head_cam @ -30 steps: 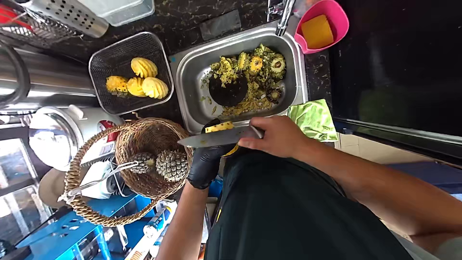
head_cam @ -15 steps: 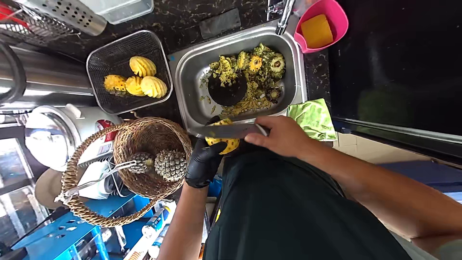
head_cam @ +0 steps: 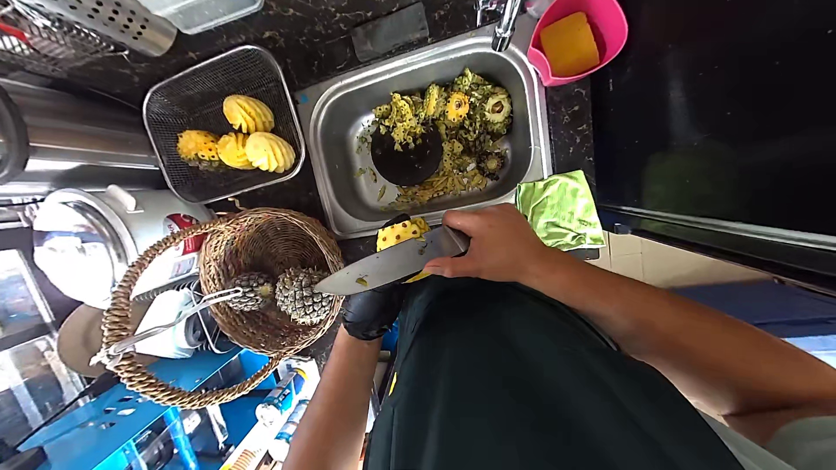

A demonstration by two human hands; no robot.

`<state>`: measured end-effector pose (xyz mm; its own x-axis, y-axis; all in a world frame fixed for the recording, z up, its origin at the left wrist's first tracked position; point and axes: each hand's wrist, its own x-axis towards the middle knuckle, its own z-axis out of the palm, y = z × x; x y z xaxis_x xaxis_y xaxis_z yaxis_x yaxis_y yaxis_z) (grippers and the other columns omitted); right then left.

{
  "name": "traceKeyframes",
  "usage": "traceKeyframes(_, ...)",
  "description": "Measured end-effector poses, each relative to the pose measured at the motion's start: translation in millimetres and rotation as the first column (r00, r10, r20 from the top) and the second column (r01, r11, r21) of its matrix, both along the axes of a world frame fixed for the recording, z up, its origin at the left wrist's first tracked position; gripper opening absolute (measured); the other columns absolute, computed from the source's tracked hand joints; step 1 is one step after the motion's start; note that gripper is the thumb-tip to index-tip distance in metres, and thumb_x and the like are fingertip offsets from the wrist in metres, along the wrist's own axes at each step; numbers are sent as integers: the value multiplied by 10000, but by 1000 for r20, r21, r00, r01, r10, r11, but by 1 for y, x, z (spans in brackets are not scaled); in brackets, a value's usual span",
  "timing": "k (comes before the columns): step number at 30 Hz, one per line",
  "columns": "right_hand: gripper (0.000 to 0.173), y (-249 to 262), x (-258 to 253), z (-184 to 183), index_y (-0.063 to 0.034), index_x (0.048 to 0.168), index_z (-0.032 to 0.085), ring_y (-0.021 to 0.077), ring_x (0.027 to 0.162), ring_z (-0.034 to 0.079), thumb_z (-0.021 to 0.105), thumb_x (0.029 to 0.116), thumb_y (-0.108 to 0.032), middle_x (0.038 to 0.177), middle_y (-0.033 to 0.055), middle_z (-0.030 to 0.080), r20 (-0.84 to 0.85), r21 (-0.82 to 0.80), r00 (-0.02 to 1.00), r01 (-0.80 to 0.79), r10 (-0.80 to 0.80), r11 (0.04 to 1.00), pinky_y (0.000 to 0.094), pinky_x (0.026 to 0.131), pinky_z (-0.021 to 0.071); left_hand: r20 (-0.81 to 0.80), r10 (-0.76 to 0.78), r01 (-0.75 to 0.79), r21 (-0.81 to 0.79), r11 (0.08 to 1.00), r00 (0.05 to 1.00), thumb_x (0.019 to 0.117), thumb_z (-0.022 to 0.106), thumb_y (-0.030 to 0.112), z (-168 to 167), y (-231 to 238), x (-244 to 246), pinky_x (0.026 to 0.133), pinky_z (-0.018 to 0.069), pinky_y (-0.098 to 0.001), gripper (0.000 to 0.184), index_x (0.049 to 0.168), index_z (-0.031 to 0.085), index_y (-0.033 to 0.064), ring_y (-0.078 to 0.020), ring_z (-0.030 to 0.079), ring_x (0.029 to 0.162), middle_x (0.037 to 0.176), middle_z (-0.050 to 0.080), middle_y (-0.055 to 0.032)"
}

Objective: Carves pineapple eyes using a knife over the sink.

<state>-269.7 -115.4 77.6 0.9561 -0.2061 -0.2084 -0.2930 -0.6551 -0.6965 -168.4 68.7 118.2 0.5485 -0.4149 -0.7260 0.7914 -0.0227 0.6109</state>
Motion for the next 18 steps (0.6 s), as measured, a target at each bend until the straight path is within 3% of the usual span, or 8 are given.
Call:
traceKeyframes(1, 741, -5, 0, -7, -185, 795, 617, 179, 506, 568, 473, 785, -912, 539, -22, 505, 10, -18, 1000, 10, -10, 1000, 436, 457, 429, -7, -55, 54, -3, 999, 998, 693, 716, -76, 3, -1, 5, 804, 619, -359, 303, 967, 662, 40, -188, 729, 847, 904, 739, -118)
traceKeyframes(2, 731, -10, 0, -16, -189, 785, 604, 189, 503, 567, 483, 785, -910, 541, -17, 506, -8, -33, 1000, 28, -28, 999, 448, 453, 437, -8, -120, 118, -126, 985, 993, 744, 774, -48, -5, 10, 14, 882, 597, -407, 370, 1092, 671, 22, -228, 719, 943, 1015, 729, -155)
traceKeyframes(4, 717, -17, 1, -22, -205, 776, 596, 182, 520, 569, 492, 783, -914, 552, -27, 510, -87, -37, 995, 41, -44, 998, 446, 480, 442, 50, -189, 195, -247, 949, 981, 758, 824, 17, -22, 21, 24, 910, 587, -444, 496, 1213, 626, 28, -258, 707, 1006, 1101, 706, -187)
traceKeyframes(9, 701, -6, 11, -8, -217, 814, 629, 156, 528, 570, 480, 798, -903, 567, -46, 521, -49, 39, 998, -37, 39, 999, 431, 480, 445, 95, -209, 227, -273, 935, 973, 817, 792, -12, -33, 29, 16, 956, 570, -427, 367, 1170, 693, 11, -232, 695, 1054, 1117, 721, -152)
traceKeyframes(12, 695, -37, 4, -41, -184, 863, 677, 267, 612, 629, 495, 853, -855, 654, 41, 608, -219, 92, 974, 77, -55, 993, 560, 535, 497, 106, -216, 231, -159, 960, 971, 698, 854, 11, -20, 22, 25, 888, 603, -451, 630, 1267, 583, 23, -266, 712, 996, 1097, 706, -187)
traceKeyframes(14, 785, -56, 0, -55, -140, 896, 693, 335, 687, 652, 429, 864, -879, 712, 98, 636, -395, 84, 910, 173, -127, 981, 627, 591, 501, 138, -213, 233, -147, 961, 967, 690, 867, 26, -18, 26, 30, 902, 597, -471, 709, 1325, 550, 37, -283, 705, 1020, 1130, 695, -197)
traceKeyframes(18, 699, -34, -4, -21, -171, 829, 662, 254, 594, 600, 482, 867, -845, 637, 35, 577, -303, 157, 946, 169, -115, 973, 538, 525, 479, 147, -206, 219, -74, 973, 967, 703, 857, 19, -18, 21, 31, 907, 592, -464, 701, 1325, 536, 61, -276, 698, 1023, 1134, 689, -186)
